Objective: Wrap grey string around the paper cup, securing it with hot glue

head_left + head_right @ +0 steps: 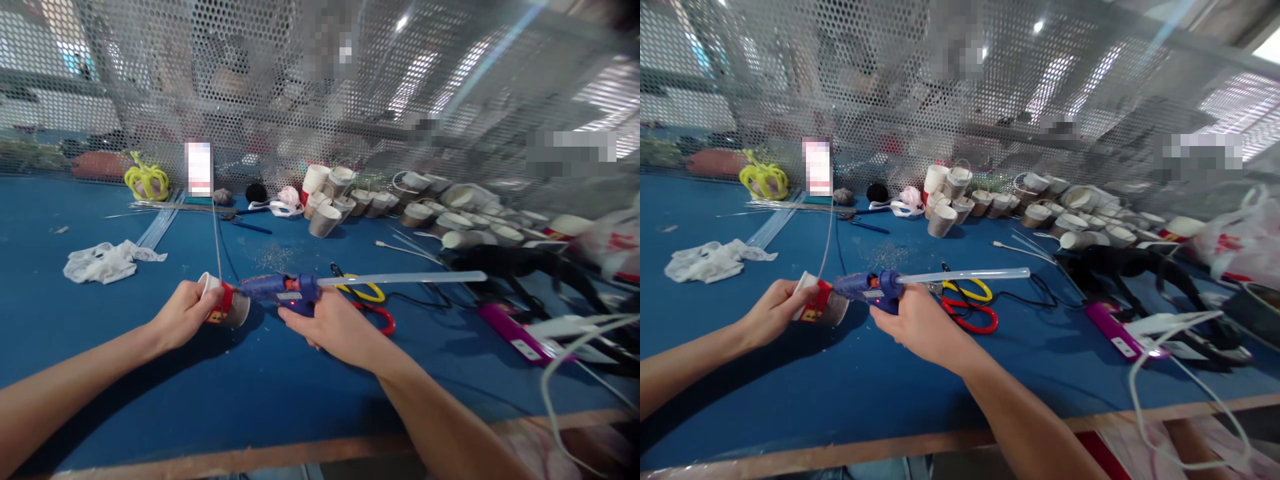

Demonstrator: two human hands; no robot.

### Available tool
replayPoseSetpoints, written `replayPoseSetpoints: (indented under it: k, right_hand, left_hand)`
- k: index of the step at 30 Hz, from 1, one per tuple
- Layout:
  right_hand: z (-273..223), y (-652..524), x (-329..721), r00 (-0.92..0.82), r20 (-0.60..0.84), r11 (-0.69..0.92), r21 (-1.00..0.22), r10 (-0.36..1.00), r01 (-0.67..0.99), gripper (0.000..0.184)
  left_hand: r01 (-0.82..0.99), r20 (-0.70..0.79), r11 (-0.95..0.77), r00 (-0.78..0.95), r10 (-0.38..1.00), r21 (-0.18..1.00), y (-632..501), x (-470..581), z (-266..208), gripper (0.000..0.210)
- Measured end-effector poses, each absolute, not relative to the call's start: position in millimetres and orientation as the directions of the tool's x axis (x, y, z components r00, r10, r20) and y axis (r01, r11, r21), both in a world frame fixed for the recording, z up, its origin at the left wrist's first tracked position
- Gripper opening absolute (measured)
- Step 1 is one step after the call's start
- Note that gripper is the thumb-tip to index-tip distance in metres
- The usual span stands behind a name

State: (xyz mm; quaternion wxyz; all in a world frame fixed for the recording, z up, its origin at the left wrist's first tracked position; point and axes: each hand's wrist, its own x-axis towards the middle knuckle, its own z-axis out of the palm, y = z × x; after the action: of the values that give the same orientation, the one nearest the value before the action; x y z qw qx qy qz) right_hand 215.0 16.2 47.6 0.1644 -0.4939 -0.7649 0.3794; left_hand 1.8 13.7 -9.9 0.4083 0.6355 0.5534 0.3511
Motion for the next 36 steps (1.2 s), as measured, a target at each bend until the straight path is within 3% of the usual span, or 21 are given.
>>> replayPoseSetpoints:
  k: [8, 20, 29, 36]
  right_hand:
    - [43, 19, 215, -0.466, -0.095, 0.251, -0.74, 0.88, 0.624, 0.02]
    - [34, 11, 222, -0.47, -0.022, 0.372, -0.579, 0.882, 0.725, 0.019]
    - [33, 9, 217, -0.545, 0.125, 0.539, -0.433, 0.829, 0.722, 0.009]
    - [35, 5, 216, -0.574, 0.131, 0.571, -0.416, 0.808, 0.708, 0.006]
  left_hand:
    - [0.428, -0.02, -0.038, 0.13, 0.991, 0.903, 15, 2, -11, 0.036]
    - [0.219, -0.131, 0.099, 0.135, 0.982, 0.971, 17, 6, -6, 0.034]
    - [0.092, -0.181, 0.171, 0.107, 0.978, 0.981, 17, 9, 1, 0.027]
    - [0.051, -0.233, 0.229, 0.107, 0.967, 0.972, 18, 11, 3, 0.028]
